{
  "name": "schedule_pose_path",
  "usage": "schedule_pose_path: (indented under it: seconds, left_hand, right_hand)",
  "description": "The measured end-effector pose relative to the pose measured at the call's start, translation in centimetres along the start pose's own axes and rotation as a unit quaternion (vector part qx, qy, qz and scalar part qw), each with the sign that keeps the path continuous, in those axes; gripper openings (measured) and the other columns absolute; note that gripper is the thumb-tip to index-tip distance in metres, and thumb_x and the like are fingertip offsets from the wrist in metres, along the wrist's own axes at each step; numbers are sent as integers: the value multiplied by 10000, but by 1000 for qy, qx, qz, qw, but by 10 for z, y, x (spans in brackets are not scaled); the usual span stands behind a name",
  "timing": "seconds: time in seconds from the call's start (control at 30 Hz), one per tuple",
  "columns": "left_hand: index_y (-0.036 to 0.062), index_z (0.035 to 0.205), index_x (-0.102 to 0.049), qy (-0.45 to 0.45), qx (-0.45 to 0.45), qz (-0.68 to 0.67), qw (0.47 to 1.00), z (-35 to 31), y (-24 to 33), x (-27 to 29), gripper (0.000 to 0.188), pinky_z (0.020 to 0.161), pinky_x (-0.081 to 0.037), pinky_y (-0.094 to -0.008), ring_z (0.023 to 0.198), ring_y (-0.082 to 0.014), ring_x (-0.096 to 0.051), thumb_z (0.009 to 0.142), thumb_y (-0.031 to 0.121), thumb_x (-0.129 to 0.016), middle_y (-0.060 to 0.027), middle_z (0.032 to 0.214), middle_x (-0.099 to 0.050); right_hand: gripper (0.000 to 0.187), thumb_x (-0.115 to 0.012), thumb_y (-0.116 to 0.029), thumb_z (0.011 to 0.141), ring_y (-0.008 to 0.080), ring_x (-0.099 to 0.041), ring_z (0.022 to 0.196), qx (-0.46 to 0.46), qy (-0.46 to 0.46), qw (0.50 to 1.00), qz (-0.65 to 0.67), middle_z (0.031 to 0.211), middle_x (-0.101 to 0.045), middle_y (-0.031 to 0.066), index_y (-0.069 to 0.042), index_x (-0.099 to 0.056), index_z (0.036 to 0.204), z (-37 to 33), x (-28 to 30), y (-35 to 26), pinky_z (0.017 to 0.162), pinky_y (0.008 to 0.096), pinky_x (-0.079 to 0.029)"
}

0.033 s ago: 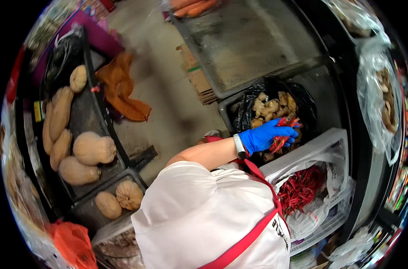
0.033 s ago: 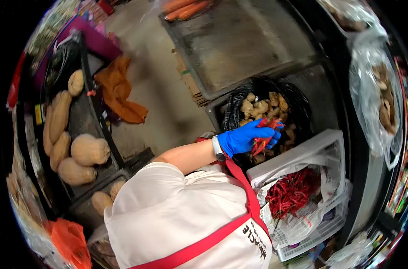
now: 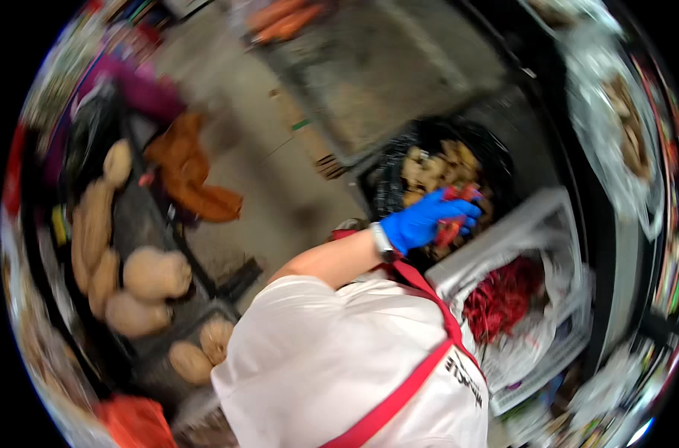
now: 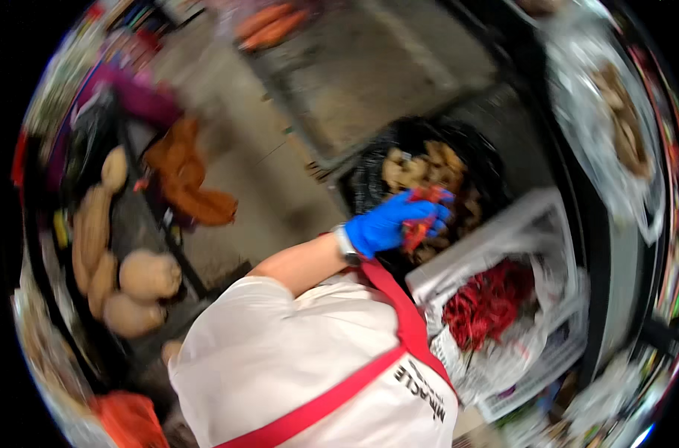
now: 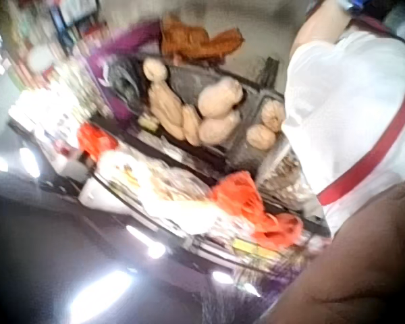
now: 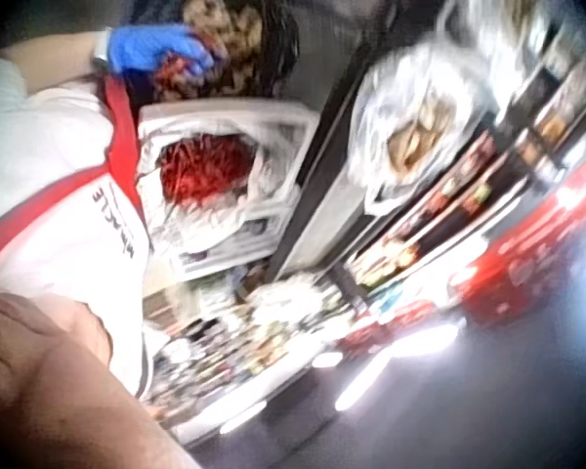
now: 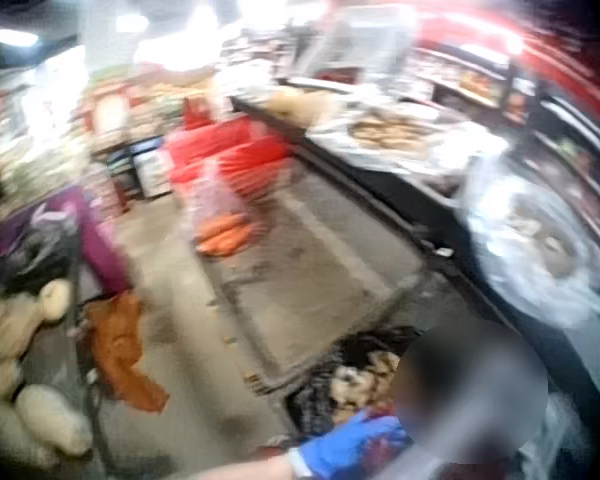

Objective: The person sorts red chili peppers from a large sack into a smaller bundle held in their left hand. They wear blue gloves and a red apron while working in a produce area. The person repeatedly reaches into the sack to gather more peppers and adds them to the growing bunch.

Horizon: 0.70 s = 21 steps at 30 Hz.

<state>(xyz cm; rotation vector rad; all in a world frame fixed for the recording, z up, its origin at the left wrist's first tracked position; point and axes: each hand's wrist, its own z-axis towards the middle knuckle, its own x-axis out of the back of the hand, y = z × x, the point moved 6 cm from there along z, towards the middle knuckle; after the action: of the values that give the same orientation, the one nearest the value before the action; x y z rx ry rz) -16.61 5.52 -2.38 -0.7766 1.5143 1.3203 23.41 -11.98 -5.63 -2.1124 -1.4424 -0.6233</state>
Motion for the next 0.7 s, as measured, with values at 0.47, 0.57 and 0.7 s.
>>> schedule_pose_path:
  seconds: [0.47, 0.57, 0.7]
  left_hand:
    - [28, 1290, -359, -2, 283, 69, 957, 20, -92, -74, 548, 791, -463, -282, 895, -143, -553, 824, 209, -585, -48, 1031, -552]
    - [27, 1285, -362, 12, 301, 84, 950, 24, -113, -74, 543, 786, -466, -277, 886, -142, -558, 825, 208, -584, -48, 1024, -559]
    - [41, 1287, -368, 43, 298, 106, 948, 35, -135, -58, 530, 793, -466, -276, 893, -141, -559, 831, 206, -582, -51, 1019, -569]
  right_hand:
    - [335, -594, -315, 778, 209, -625, 679, -25, -100, 994, 45, 732, -630, 148, 0, -644, 883, -28, -141, 49, 611, 355, -477]
    - [339, -594, -318, 778, 213, -629, 686, 19, -137, 990, 13, 739, -632, 152, -2, -645, 890, -64, -115, 52, 616, 358, -479]
    - [319, -598, -301, 784, 214, -629, 707, -112, -180, 926, 313, 764, -628, 165, -8, -642, 903, -127, -5, 16, 634, 337, -482]
